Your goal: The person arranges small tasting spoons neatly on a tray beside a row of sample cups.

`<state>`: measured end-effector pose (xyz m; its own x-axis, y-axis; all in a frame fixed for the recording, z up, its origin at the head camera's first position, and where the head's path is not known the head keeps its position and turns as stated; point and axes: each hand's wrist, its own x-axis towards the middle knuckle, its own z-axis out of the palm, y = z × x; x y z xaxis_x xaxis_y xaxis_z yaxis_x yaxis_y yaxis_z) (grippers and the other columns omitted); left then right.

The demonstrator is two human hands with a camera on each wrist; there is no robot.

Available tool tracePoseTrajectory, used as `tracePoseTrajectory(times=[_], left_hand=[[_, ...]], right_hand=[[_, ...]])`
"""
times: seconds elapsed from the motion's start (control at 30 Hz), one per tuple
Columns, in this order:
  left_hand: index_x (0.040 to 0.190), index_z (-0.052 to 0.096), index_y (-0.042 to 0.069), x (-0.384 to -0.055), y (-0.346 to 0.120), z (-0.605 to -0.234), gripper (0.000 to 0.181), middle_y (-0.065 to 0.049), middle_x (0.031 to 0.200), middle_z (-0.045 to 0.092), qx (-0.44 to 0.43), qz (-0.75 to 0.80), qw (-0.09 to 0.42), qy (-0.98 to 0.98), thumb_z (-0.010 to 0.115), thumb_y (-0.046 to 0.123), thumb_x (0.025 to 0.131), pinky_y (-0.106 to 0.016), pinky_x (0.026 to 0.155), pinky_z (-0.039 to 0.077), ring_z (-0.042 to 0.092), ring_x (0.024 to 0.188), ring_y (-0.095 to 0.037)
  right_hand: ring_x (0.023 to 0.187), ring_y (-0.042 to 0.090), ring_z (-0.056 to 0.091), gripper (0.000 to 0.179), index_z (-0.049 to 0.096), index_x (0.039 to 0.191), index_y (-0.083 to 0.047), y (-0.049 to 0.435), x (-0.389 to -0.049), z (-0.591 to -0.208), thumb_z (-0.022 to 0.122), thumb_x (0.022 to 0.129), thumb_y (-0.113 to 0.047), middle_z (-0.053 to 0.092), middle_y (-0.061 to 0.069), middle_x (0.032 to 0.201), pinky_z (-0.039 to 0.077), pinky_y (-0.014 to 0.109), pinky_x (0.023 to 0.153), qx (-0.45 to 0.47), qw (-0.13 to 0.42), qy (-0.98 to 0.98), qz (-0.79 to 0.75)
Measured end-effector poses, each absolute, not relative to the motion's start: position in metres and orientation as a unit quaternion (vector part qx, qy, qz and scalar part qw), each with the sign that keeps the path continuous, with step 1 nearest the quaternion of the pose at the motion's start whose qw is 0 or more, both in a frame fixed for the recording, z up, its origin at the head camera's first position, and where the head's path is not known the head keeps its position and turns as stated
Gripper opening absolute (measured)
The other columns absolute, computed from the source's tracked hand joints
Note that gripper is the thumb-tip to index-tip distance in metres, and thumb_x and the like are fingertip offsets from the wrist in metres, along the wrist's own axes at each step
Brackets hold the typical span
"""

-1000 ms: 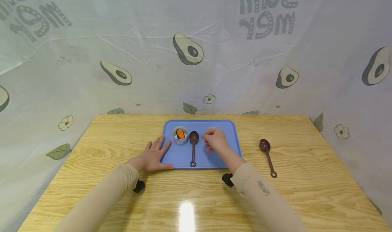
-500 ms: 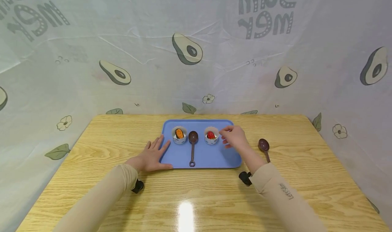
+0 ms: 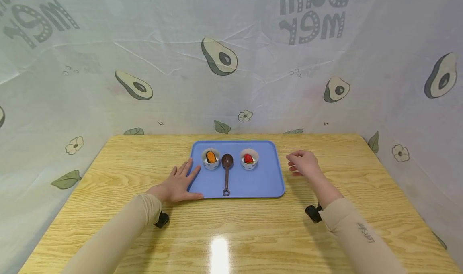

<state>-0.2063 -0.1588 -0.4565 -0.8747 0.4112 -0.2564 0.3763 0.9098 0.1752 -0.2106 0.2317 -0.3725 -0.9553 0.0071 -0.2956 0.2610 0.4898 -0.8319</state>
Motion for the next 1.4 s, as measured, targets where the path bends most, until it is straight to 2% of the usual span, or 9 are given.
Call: tracePoseTrajectory(times=[0.23,0.43,0.6,0.93,1.17,1.4], left_hand=[[0.152,0.011,0.014,-0.206,-0.159,-0.456,0.102,-0.021,0.157,-0.005,0.204,0.059,0.144,0.967,0.048,0.074,0.078,-0.06,0.112,0.009,0.002,0.145,-0.038],[0.152,0.012,0.013,-0.205,-0.16,-0.455,0.102,-0.022,0.156,-0.005,0.207,0.064,0.143,0.966,0.049,0.074,0.079,-0.06,0.112,0.008,0.002,0.145,-0.039],[0.152,0.011,0.013,-0.204,-0.16,-0.454,0.102,-0.021,0.156,-0.006,0.206,0.066,0.144,0.966,0.048,0.074,0.078,-0.06,0.113,0.008,0.001,0.145,-0.039],[0.152,0.011,0.014,-0.205,-0.159,-0.456,0.102,-0.021,0.156,-0.006,0.204,0.062,0.147,0.966,0.048,0.074,0.079,-0.059,0.113,0.008,0.001,0.145,-0.038],[0.152,0.011,0.013,-0.205,-0.159,-0.454,0.101,-0.021,0.156,-0.007,0.205,0.066,0.147,0.965,0.049,0.073,0.079,-0.059,0.113,0.008,0.001,0.145,-0.038],[0.152,0.009,0.014,-0.205,-0.159,-0.453,0.102,-0.021,0.156,-0.008,0.206,0.056,0.15,0.965,0.047,0.075,0.079,-0.059,0.113,0.007,0.0,0.145,-0.038]], right_hand=[[0.067,0.004,0.061,0.052,0.041,0.131,0.011,0.255,-0.206,-0.377,0.046,0.098,-0.028,0.06,-0.005,0.081,0.056,0.031,0.072,0.088,0.137,0.855,-0.492],[0.069,0.007,0.061,0.049,0.047,0.126,0.012,0.269,-0.201,-0.38,0.046,0.098,-0.028,0.062,-0.006,0.078,0.055,0.033,0.072,0.087,0.14,0.865,-0.473],[0.073,0.009,0.062,0.049,0.048,0.124,0.012,0.278,-0.198,-0.383,0.046,0.097,-0.03,0.064,0.0,0.086,0.054,0.033,0.072,0.087,0.143,0.879,-0.446],[0.074,0.008,0.061,0.055,0.043,0.128,0.015,0.296,-0.194,-0.393,0.047,0.096,-0.03,0.065,0.008,0.093,0.055,0.033,0.073,0.111,0.145,0.883,-0.433],[0.074,0.009,0.061,0.055,0.043,0.127,0.016,0.305,-0.193,-0.402,0.047,0.096,-0.029,0.065,0.018,0.1,0.055,0.037,0.075,0.124,0.148,0.883,-0.427],[0.072,0.011,0.06,0.051,0.048,0.121,0.017,0.313,-0.19,-0.411,0.048,0.095,-0.027,0.064,0.01,0.087,0.055,0.036,0.071,0.122,0.15,0.889,-0.416]])
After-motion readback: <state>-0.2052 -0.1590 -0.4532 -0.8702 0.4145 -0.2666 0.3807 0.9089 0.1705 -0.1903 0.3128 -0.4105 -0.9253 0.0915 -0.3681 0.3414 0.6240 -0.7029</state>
